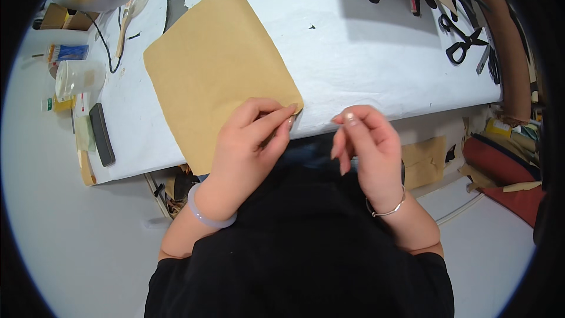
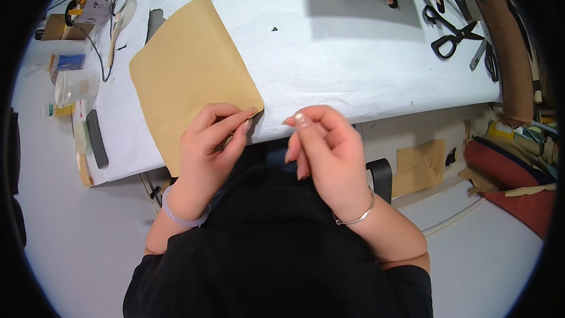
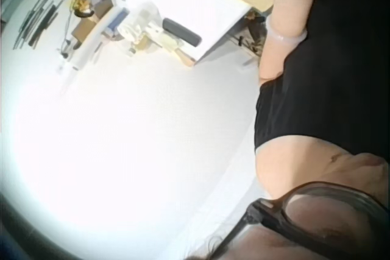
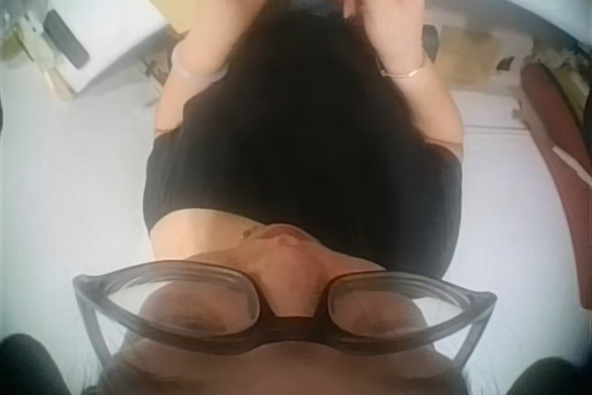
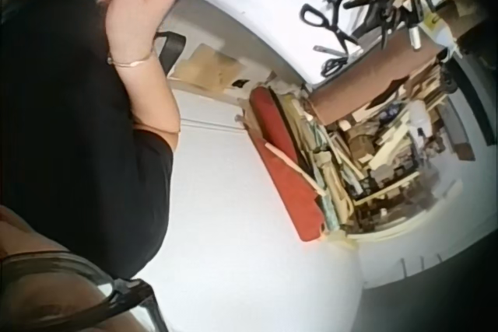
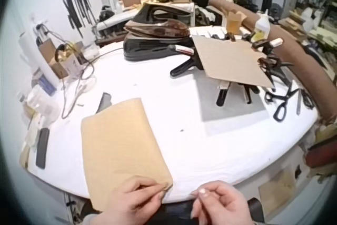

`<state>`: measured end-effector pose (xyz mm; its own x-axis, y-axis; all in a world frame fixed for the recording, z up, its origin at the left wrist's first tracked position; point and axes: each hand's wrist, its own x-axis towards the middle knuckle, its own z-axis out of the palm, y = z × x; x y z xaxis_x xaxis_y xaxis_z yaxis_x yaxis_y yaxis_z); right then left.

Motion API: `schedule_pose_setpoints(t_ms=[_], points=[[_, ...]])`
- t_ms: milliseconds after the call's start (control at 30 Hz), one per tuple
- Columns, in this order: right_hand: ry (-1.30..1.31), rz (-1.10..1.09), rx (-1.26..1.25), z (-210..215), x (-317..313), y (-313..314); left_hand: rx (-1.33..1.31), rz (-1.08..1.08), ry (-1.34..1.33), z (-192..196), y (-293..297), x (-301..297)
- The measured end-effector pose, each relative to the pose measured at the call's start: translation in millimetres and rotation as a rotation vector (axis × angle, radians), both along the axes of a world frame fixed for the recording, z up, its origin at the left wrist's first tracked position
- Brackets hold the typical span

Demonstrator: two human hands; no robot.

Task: The person aligns two pieces of cardboard and secures them with multiple clamps. They then handle a black fabric piece and a tan paper sheet, folding the paper edge and attaching a small fastener.

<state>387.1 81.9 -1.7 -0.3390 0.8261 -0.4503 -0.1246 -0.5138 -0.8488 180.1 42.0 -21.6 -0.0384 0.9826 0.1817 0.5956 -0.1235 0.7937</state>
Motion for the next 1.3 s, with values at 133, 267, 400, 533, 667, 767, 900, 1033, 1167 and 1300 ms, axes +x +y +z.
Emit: schedule_pose_setpoints(t_ms=[133,267,400,533,667,767,900,1033,1167,1300], points=[[-0.015,0.208,-0.140,-1.5,-15.7,0.9,-0.049,0.059,-0.135,3.0,-4.5,-3.9],[0.125,0.308,-0.231,-5.6,-29.7,5.2,-0.066,0.064,-0.242,0.9,-11.7,-9.7],[0.203,0.339,-0.229,-12.2,-35.4,4.8,-0.133,0.065,-0.330,5.9,-16.8,-13.2],[0.161,0.323,-0.246,-11.4,-40.0,5.4,-0.133,0.038,-0.316,2.6,-18.1,-16.8],[0.188,0.326,-0.289,-12.0,-39.1,6.4,-0.067,-0.005,-0.264,0.4,-16.5,-17.7],[0.190,0.332,-0.329,-10.3,-38.9,8.2,-0.028,-0.024,-0.250,-2.7,-16.0,-17.6],[0.169,0.324,-0.363,-5.5,-40.7,9.6,-0.034,-0.023,-0.263,-3.4,-16.6,-17.4],[0.162,0.327,-0.359,-5.7,-39.9,9.6,-0.022,-0.027,-0.247,-3.5,-16.1,-16.5],[0.165,0.331,-0.368,-3.7,-38.6,11.0,0.015,-0.030,-0.219,-6.5,-15.8,-16.2],[0.219,0.327,-0.405,-8.9,-34.2,12.1,0.031,-0.039,-0.192,-5.7,-15.1,-15.0]])
